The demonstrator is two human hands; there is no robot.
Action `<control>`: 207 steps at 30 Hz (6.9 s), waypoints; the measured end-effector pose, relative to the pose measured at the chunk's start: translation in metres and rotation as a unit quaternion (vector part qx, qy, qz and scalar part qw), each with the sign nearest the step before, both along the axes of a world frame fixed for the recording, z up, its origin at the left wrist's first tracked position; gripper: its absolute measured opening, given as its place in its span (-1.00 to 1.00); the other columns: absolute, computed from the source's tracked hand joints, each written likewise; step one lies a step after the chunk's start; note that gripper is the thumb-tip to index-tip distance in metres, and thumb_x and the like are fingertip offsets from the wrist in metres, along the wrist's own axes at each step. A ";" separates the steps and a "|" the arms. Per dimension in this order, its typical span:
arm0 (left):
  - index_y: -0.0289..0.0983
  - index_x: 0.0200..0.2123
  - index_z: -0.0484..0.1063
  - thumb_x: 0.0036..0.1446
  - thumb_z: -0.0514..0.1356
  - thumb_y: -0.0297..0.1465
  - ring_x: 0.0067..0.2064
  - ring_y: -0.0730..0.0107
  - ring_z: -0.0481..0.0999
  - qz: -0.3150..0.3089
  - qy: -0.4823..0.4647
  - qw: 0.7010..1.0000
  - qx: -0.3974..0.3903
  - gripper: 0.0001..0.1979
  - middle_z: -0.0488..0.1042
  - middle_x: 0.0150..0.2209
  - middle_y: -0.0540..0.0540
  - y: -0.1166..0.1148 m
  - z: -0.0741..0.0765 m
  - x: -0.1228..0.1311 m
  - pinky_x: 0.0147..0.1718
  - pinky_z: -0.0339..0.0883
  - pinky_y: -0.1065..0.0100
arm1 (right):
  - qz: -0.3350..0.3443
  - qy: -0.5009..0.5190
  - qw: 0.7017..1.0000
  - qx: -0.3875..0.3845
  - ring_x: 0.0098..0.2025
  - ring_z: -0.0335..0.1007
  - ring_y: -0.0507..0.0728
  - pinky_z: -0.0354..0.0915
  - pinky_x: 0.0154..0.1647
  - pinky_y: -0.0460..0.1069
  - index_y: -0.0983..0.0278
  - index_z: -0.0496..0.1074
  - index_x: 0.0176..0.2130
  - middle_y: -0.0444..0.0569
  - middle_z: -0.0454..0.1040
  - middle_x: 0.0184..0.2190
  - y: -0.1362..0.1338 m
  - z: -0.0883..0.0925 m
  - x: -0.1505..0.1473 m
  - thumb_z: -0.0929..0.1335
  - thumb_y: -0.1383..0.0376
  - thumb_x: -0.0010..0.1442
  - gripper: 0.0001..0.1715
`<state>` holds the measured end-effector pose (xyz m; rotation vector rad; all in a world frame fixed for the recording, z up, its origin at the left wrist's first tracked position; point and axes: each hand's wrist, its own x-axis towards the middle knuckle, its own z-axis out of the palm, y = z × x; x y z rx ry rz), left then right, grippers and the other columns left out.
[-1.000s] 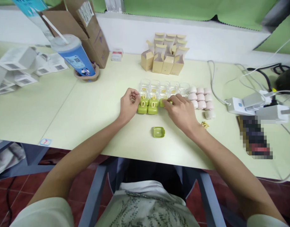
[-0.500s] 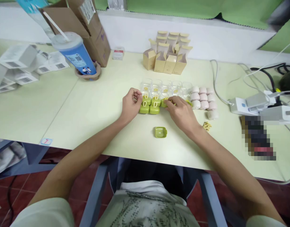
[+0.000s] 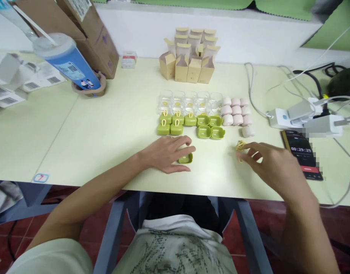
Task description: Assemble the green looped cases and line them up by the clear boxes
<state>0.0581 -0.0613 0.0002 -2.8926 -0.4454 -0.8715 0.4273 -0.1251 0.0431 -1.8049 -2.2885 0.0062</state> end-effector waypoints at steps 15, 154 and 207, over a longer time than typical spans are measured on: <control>-0.21 0.28 0.35 0.42 0.38 -0.15 0.09 0.01 0.66 -0.024 -0.038 0.975 -0.215 -0.49 0.64 0.05 -0.30 -0.002 -0.012 0.008 0.08 0.61 0.00 | 0.168 0.357 0.918 0.045 -0.29 0.70 0.14 0.60 -0.26 0.03 0.14 0.68 -0.06 -0.05 0.75 -0.21 -0.016 -0.005 -0.080 0.54 0.36 0.40 -0.86; -0.17 -0.01 0.59 0.43 0.34 -0.15 -0.41 0.46 0.41 0.151 -0.177 0.966 -0.111 -0.76 0.49 -0.27 -0.06 0.044 -0.018 -0.060 -0.50 0.29 0.41 | 0.238 0.091 0.927 0.273 -0.02 0.60 0.28 0.41 -0.13 0.17 0.13 0.69 0.14 -0.02 0.78 0.08 0.064 -0.045 -0.117 0.45 0.44 0.47 -0.65; -0.18 0.15 0.45 0.54 0.20 -0.27 -0.29 0.46 0.52 0.194 -0.195 0.955 -0.110 -0.78 0.49 -0.15 -0.06 0.044 -0.020 -0.062 -0.46 0.36 0.46 | 0.125 0.151 0.973 0.120 0.16 0.36 0.45 0.34 0.18 0.32 0.29 0.53 0.29 0.08 0.74 -0.13 0.086 -0.042 -0.105 0.35 0.47 0.36 -0.44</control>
